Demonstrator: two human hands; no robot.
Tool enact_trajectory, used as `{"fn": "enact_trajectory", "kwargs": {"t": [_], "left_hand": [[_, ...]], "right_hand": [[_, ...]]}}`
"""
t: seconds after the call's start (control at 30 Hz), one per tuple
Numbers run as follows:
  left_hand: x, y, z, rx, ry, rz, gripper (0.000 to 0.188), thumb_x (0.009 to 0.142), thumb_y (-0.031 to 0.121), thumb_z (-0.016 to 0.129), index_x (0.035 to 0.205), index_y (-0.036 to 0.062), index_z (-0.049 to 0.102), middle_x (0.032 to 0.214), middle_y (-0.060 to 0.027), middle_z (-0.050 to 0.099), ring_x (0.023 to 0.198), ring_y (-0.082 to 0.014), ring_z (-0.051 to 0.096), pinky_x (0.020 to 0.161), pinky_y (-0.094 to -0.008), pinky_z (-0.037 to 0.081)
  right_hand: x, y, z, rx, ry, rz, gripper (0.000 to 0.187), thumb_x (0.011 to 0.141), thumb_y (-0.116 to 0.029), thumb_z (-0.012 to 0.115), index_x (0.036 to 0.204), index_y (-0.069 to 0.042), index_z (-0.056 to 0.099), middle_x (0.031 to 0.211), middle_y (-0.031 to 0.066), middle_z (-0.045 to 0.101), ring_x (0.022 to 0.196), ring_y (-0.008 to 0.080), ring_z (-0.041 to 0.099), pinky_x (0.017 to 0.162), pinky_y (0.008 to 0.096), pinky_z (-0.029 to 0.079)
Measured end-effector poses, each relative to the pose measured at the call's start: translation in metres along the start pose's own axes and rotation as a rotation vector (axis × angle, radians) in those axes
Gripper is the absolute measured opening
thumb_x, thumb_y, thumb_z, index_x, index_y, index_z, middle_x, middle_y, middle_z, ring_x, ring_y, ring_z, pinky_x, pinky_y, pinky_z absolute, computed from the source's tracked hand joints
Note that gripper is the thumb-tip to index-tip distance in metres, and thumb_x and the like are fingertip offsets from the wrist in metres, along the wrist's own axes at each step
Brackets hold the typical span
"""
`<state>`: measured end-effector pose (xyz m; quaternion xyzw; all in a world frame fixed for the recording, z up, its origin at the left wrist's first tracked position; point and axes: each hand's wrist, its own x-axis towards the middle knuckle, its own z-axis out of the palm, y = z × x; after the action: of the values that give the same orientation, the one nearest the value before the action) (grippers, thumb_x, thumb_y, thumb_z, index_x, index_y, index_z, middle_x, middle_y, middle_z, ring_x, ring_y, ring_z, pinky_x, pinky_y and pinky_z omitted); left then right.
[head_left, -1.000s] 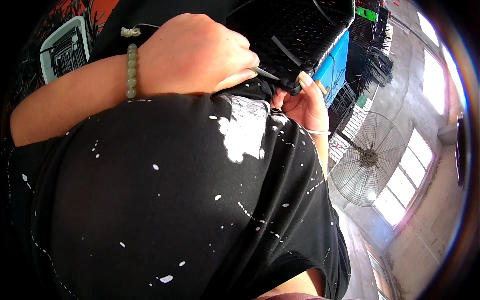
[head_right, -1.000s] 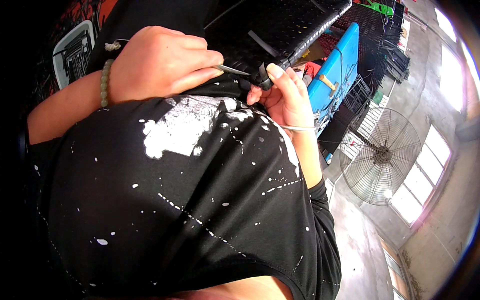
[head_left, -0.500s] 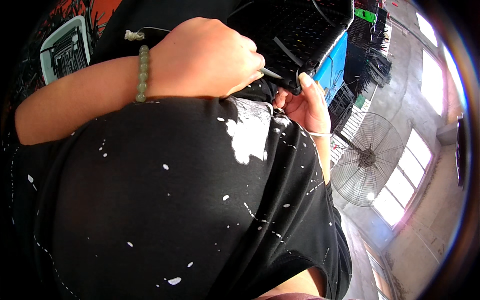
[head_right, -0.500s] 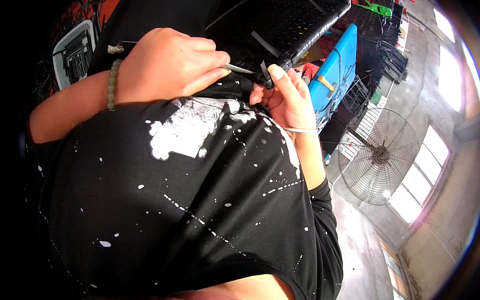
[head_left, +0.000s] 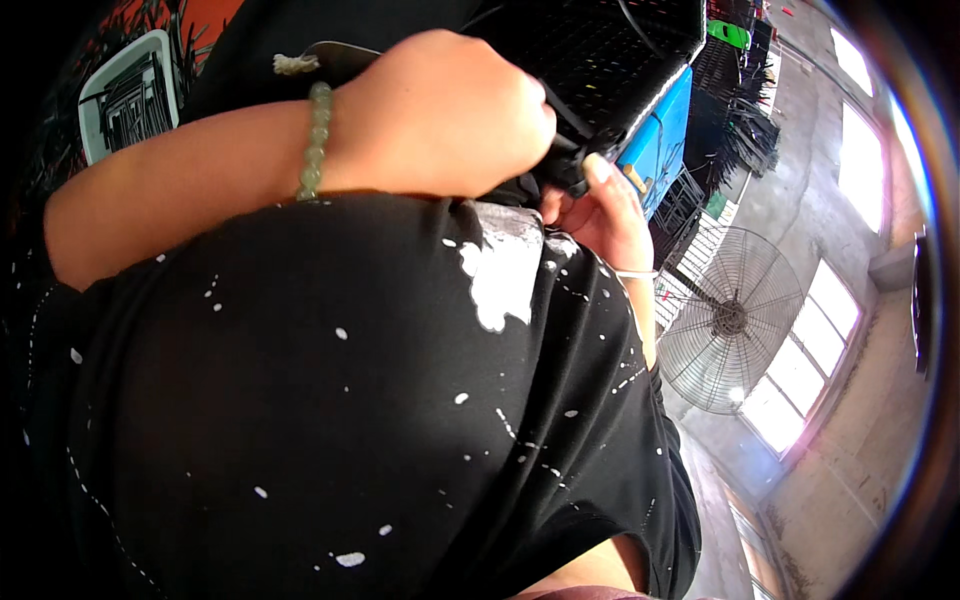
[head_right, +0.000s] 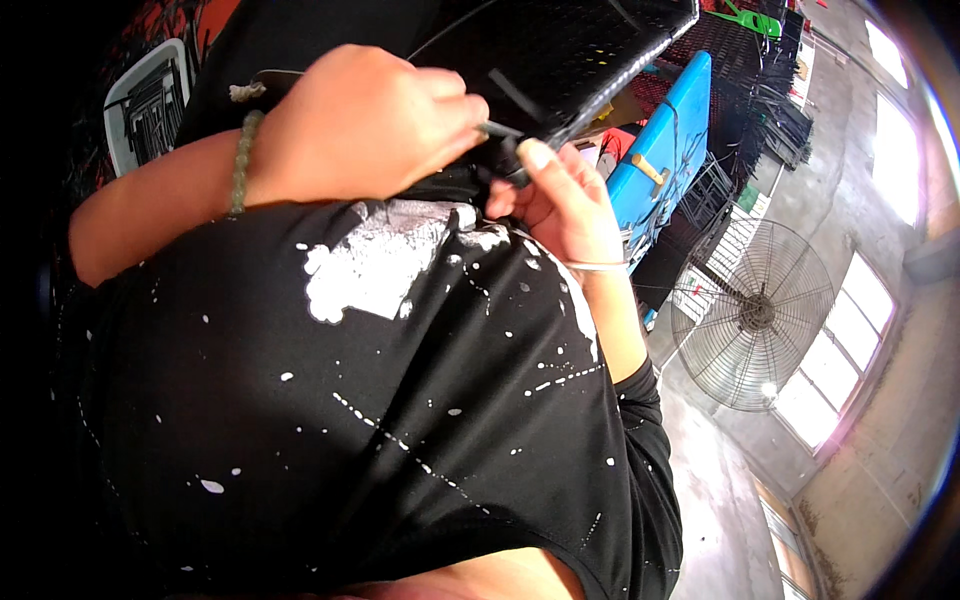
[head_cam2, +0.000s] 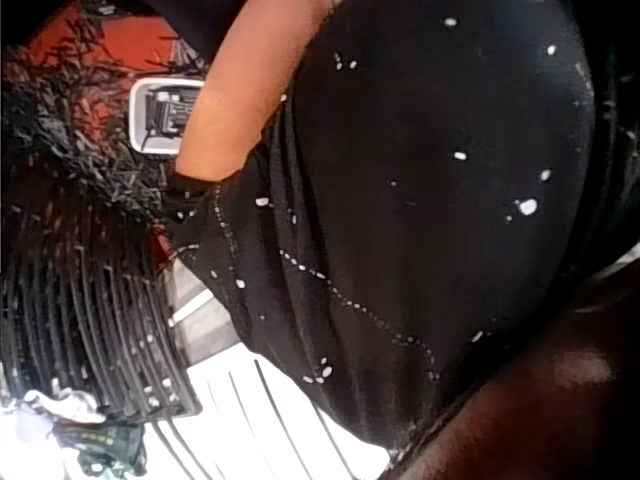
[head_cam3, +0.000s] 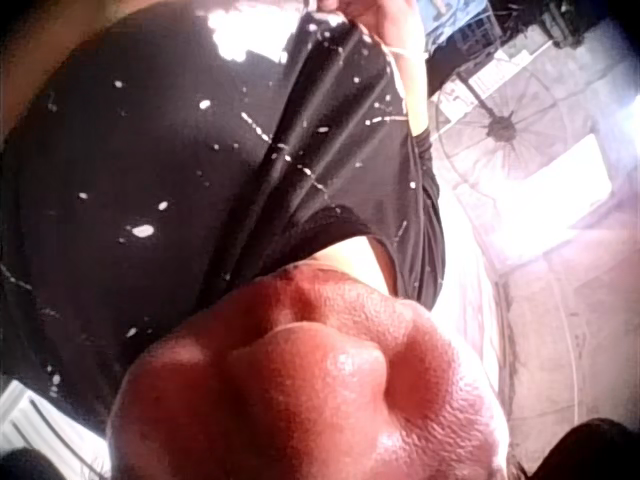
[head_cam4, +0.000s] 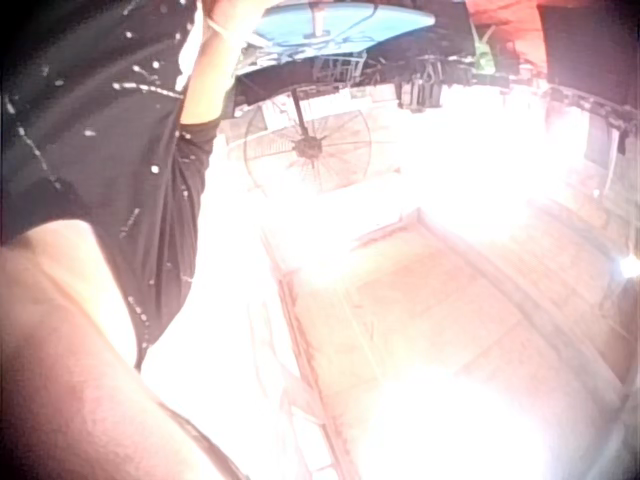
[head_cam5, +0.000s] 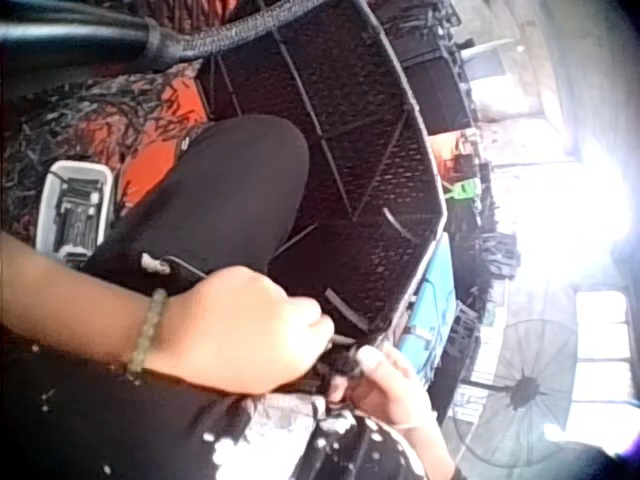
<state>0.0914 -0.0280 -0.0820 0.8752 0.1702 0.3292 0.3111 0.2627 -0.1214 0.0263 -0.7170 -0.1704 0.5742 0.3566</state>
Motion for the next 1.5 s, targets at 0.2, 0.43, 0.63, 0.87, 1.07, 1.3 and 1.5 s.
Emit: {"fn": "enact_trajectory", "kwargs": {"t": [0.2, 0.43, 0.63, 0.87, 1.07, 1.3, 1.5], "left_hand": [[-0.009, -0.015, -0.007, -0.245, 0.133, -0.077, 0.016, 0.082, 0.020, 0.065, 0.087, 0.0045, 0.067, 0.071, -0.0079, 0.062, 0.063, -0.0251, 0.062, 0.054, -0.0339, 0.047], [-0.016, -0.016, -0.006, -0.544, -0.062, -0.175, 0.022, 0.087, 0.021, 0.060, 0.088, 0.0005, 0.066, 0.069, -0.0160, 0.060, 0.061, -0.0301, 0.059, 0.057, -0.0361, 0.045], [-0.014, -0.015, -0.008, -0.604, -0.201, -0.146, 0.023, 0.089, 0.022, 0.057, 0.082, 0.0009, 0.064, 0.061, -0.0164, 0.054, 0.055, -0.0301, 0.054, 0.052, -0.0367, 0.040], [-0.013, -0.015, -0.005, -0.634, -0.175, -0.133, 0.024, 0.090, 0.023, 0.057, 0.081, 0.0013, 0.063, 0.061, -0.0162, 0.054, 0.056, -0.0302, 0.054, 0.052, -0.0371, 0.040], [-0.014, -0.010, 0.002, -0.539, -0.107, -0.160, 0.023, 0.089, 0.022, 0.057, 0.083, 0.0005, 0.064, 0.067, -0.0161, 0.058, 0.062, -0.0321, 0.058, 0.056, -0.0382, 0.045], [-0.002, -0.005, 0.006, -0.511, -0.054, -0.217, 0.021, 0.085, 0.020, 0.061, 0.087, -0.0006, 0.065, 0.074, -0.0174, 0.062, 0.068, -0.0330, 0.061, 0.061, -0.0384, 0.048], [-0.003, -0.018, 0.004, -0.578, 0.074, -0.200, 0.019, 0.083, 0.016, 0.065, 0.093, -0.0004, 0.066, 0.077, -0.0161, 0.064, 0.066, -0.0262, 0.062, 0.060, -0.0311, 0.047]], "right_hand": [[0.005, 0.004, -0.008, 0.095, 0.002, -0.028, 0.023, 0.091, -0.020, 0.056, 0.096, 0.002, 0.058, 0.075, 0.0137, 0.063, 0.065, 0.0227, 0.063, 0.063, 0.0322, 0.053], [0.008, 0.001, -0.006, 0.039, -0.042, -0.066, 0.026, 0.092, -0.022, 0.051, 0.090, 0.003, 0.058, 0.071, 0.0151, 0.063, 0.064, 0.0246, 0.063, 0.065, 0.0336, 0.052], [0.006, 0.003, -0.003, 0.064, -0.006, -0.066, 0.024, 0.092, -0.021, 0.051, 0.089, 0.002, 0.058, 0.071, 0.0148, 0.063, 0.063, 0.0248, 0.063, 0.064, 0.0339, 0.052], [0.007, 0.003, -0.003, 0.034, -0.001, -0.062, 0.023, 0.093, -0.021, 0.051, 0.089, 0.001, 0.059, 0.071, 0.0139, 0.063, 0.063, 0.0242, 0.063, 0.063, 0.0334, 0.052], [0.005, 0.000, 0.000, -0.015, -0.003, -0.077, 0.022, 0.093, -0.020, 0.053, 0.096, 0.001, 0.056, 0.075, 0.0128, 0.063, 0.065, 0.0211, 0.063, 0.064, 0.0315, 0.052], [0.001, 0.005, 0.005, 0.041, 0.045, -0.046, 0.022, 0.092, -0.021, 0.056, 0.100, 0.000, 0.055, 0.077, 0.0119, 0.062, 0.064, 0.0203, 0.062, 0.063, 0.0306, 0.053], [0.007, 0.007, -0.003, 0.087, 0.020, -0.068, 0.024, 0.092, -0.023, 0.054, 0.098, 0.000, 0.056, 0.074, 0.0127, 0.063, 0.065, 0.0227, 0.064, 0.063, 0.0317, 0.053]]}}
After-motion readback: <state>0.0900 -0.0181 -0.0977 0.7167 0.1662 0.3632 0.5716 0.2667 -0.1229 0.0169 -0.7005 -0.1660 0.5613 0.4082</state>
